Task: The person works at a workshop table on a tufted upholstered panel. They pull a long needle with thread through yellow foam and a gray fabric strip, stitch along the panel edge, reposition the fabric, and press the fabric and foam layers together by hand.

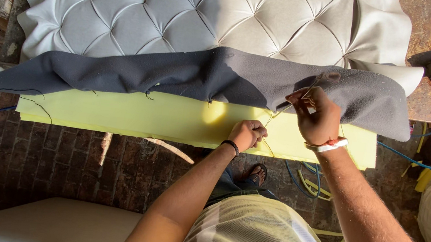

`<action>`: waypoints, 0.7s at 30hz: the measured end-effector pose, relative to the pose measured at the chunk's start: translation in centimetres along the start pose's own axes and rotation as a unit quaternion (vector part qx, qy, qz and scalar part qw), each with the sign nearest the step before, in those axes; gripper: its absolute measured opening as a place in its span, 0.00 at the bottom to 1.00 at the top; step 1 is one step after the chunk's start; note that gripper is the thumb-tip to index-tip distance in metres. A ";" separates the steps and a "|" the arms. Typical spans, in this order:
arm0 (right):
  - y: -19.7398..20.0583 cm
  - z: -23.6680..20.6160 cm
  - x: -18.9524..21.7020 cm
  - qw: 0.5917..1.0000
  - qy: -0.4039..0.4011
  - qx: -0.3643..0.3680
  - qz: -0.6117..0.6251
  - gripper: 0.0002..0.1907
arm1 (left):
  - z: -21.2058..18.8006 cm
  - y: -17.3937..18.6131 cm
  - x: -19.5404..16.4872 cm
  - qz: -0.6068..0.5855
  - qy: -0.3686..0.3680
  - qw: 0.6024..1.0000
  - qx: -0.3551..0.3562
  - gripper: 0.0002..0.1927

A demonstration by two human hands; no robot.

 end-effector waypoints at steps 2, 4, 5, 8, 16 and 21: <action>0.1 0.5 0.1 0.998 -0.046 -0.002 -0.050 0.04 | -0.1 0.1 0.0 0.002 -0.014 1.000 0.008 0.10; -1.6 1.2 -0.9 0.977 -0.134 0.068 -0.153 0.05 | -0.1 0.2 0.0 0.001 -0.018 1.000 0.015 0.10; -2.3 1.3 -0.8 0.974 -0.106 0.103 -0.169 0.05 | -0.1 0.3 0.0 -0.001 -0.013 1.000 0.017 0.11; -2.9 0.9 -1.0 0.987 -0.060 0.110 -0.098 0.06 | -0.1 0.3 0.2 -0.017 0.002 0.999 0.031 0.11; -4.4 -0.5 -3.9 0.951 -0.111 0.154 -0.242 0.10 | 0.0 0.0 0.6 -0.047 -0.004 0.998 0.043 0.11; -4.9 -1.4 -5.0 0.981 -0.135 0.107 -0.087 0.10 | -0.2 0.2 0.1 -0.053 -0.022 0.997 0.045 0.12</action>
Point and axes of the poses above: each hand's wrist, its own z-axis towards the middle knuckle, its own y-axis out of the back of the hand, x = y × z, the point moved 6 cm from there along z, towards the middle knuckle, and after that the axes turned 3 degrees about -y, right-handed, at the moved point
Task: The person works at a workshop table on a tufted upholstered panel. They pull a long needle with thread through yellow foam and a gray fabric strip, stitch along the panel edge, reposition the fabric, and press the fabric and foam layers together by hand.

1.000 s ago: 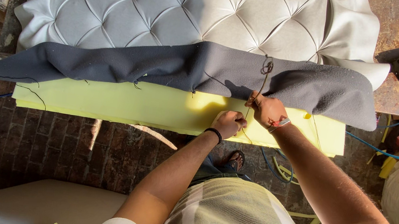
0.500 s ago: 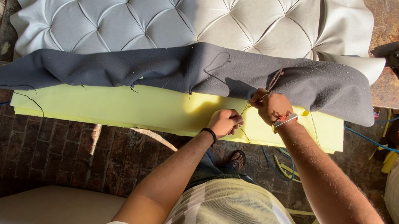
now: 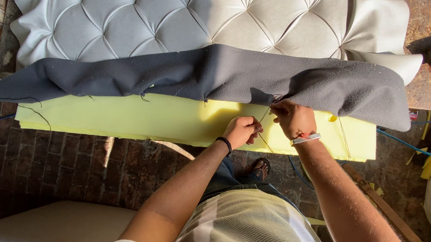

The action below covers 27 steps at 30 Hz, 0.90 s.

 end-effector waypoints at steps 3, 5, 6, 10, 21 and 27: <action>-1.1 0.7 -1.3 0.995 -0.050 0.088 -0.021 0.10 | 0.0 -0.2 0.1 0.003 0.015 1.000 0.014 0.11; -1.7 1.2 -2.1 0.989 -0.079 0.116 -0.036 0.09 | 0.2 -0.3 0.2 0.004 0.012 1.000 0.023 0.12; -1.8 1.4 -2.4 0.989 -0.092 0.112 -0.035 0.10 | 0.2 -0.3 0.2 0.005 0.011 1.000 0.026 0.13; -2.3 0.4 -4.0 0.988 -0.141 0.064 0.027 0.11 | 0.3 0.0 0.2 0.023 -0.016 0.999 0.028 0.13; -0.7 -1.2 -4.5 0.956 -0.198 -0.027 0.214 0.18 | -0.1 0.1 0.3 0.022 -0.011 0.999 0.029 0.12; -1.6 -0.4 -5.6 0.935 -0.170 -0.033 0.309 0.11 | -0.1 0.0 0.3 0.040 -0.018 0.999 0.026 0.12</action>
Point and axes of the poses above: each hand's wrist, its own z-axis towards the middle knuckle, its own y-axis out of the back of the hand, x = y × z, the point moved 6 cm from there along z, towards the middle knuckle, and after that the axes turned 3 degrees about -y, right-handed, at the moved point
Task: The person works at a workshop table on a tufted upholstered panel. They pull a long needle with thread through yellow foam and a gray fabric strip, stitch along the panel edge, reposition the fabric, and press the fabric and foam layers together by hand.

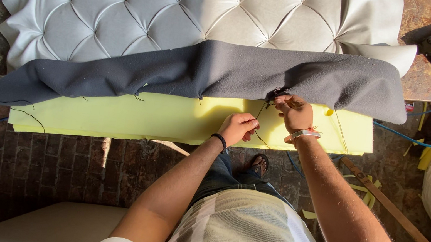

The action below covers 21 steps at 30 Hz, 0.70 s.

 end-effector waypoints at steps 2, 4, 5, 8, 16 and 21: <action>0.6 0.2 -0.7 0.994 0.003 0.027 0.109 0.09 | 0.0 0.0 0.1 -0.012 -0.016 1.000 0.001 0.12; 1.4 -0.1 -1.2 0.986 -0.023 0.051 0.155 0.08 | 0.0 0.1 0.1 -0.022 -0.034 0.999 0.000 0.12; 1.5 -0.3 -0.9 0.979 -0.006 0.069 0.194 0.08 | 0.0 0.1 0.1 -0.025 -0.044 0.999 0.000 0.12; 1.9 -1.0 0.2 0.984 0.013 0.043 0.173 0.09 | -0.2 0.1 0.1 -0.015 -0.045 0.999 -0.001 0.12; 0.8 1.2 1.9 0.978 0.034 -0.089 -0.186 0.11 | -0.3 0.0 0.0 -0.015 -0.009 1.000 -0.005 0.12; 1.5 0.4 0.0 0.986 0.082 0.093 0.112 0.07 | -1.6 0.1 -0.1 -0.010 -0.071 0.997 -0.026 0.13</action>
Point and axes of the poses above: each hand's wrist, its own z-axis towards the middle knuckle, its own y-axis out of the back of the hand, x = y × z, the point moved 6 cm from there along z, towards the middle knuckle, and after that the axes turned 3 degrees about -y, right-handed, at the moved point
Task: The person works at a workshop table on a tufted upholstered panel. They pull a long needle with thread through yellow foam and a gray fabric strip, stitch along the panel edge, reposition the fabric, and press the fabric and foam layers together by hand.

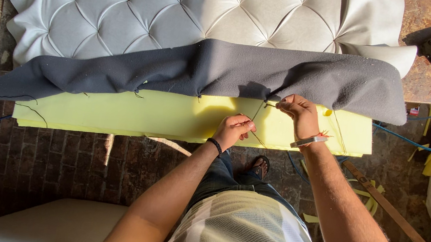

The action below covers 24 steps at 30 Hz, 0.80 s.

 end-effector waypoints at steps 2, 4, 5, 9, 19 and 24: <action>0.1 -2.0 0.2 1.000 -0.003 0.015 -0.008 0.07 | -0.9 -0.3 0.3 -0.005 0.008 1.000 0.016 0.13; -0.9 -3.1 0.8 1.000 -0.012 0.014 0.012 0.08 | -1.6 -0.5 0.5 0.009 0.013 1.000 0.021 0.13; -0.5 -3.6 1.3 0.997 -0.025 -0.046 -0.060 0.06 | -1.8 -0.5 0.5 0.027 0.014 0.999 0.018 0.14; 1.3 -4.8 3.0 0.970 -0.040 -0.194 -0.138 0.04 | -2.1 -0.5 1.0 0.020 0.048 0.999 -0.001 0.14; -0.6 -3.8 -1.3 0.984 0.029 0.062 0.166 0.14 | -3.3 -2.5 -2.0 -0.043 0.039 0.997 -0.047 0.14; -4.3 -4.1 0.1 0.979 0.116 0.099 -0.136 0.15 | -4.7 -3.1 -3.3 0.038 0.066 0.997 -0.021 0.15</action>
Point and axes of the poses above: each hand's wrist, its own z-axis towards the middle knuckle, its own y-axis out of the back of the hand, x = y × z, the point moved 6 cm from there along z, towards the middle knuckle, and after that the axes turned 3 degrees about -y, right-handed, at the moved point
